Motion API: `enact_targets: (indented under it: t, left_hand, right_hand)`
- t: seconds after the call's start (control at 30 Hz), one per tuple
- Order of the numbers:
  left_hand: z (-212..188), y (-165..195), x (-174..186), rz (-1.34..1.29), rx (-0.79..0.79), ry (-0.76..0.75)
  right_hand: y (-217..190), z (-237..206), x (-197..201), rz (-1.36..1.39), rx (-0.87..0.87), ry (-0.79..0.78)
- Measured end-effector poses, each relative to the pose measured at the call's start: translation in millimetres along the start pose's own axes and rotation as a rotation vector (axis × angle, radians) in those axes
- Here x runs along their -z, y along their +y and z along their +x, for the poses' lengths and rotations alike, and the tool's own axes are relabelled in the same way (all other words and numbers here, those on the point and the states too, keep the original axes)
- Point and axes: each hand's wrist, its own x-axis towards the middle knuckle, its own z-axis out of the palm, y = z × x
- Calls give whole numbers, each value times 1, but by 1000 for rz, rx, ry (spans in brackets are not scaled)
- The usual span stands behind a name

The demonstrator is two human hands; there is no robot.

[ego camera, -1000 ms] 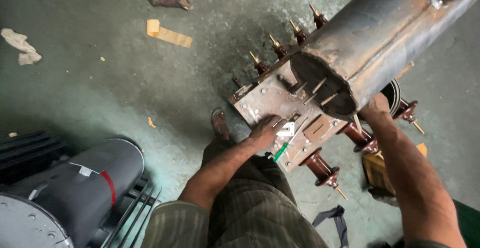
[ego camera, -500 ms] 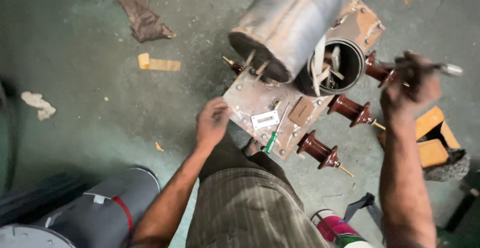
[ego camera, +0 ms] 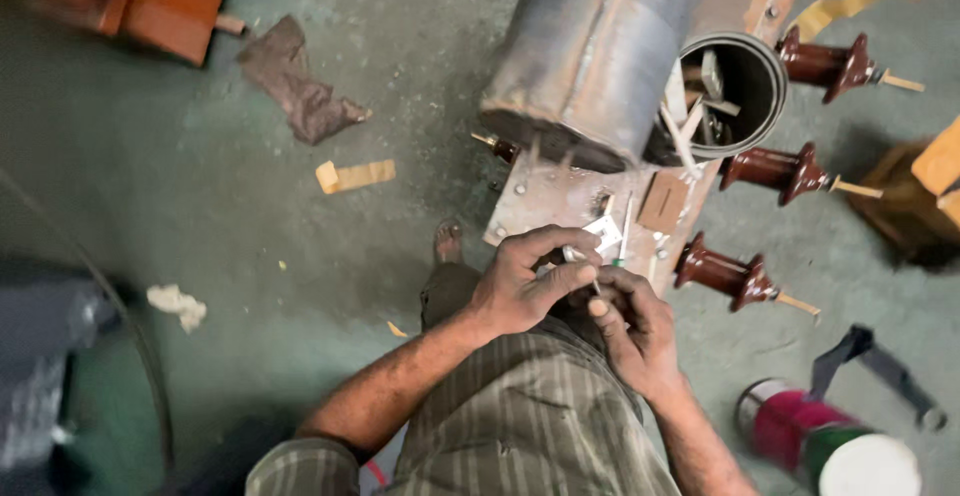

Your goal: The person cuts small rectangular pieces from a brown fiber gasket sheet using tin snips, then places the cut pieces aside. They pick up a metal mounting plate, align it against the base of a large transformer tank, and tighten its fasteners with a wrench and screwdriver.

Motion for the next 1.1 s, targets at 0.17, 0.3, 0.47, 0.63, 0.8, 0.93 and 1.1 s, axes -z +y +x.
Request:
enact_targets:
  t: [0.17, 0.3, 0.47, 0.63, 0.8, 0.93, 1.1]
  left_hand:
    - [6, 0, 89, -108, 25, -135]
    - [20, 0, 125, -322, 50, -302]
    - [41, -12, 121, -426, 102, -322]
    - [52, -21, 114, -329, 144, -375]
    - [59, -17, 115, -694, 360, -401]
    - [56, -10, 112, -747, 420, -350]
    - [63, -12, 111, -853, 549, -242]
  right_hand:
    - [6, 9, -61, -49, -349, 60]
    - [4, 8, -76, -106, -368, 3]
    - [-15, 10, -66, -757, -101, 248]
    - [-33, 17, -41, -896, -112, 234]
    - [-33, 25, -31, -954, -24, 233]
    - [-32, 29, -31, -971, -34, 233]
    - [-30, 32, -36, -934, -61, 258]
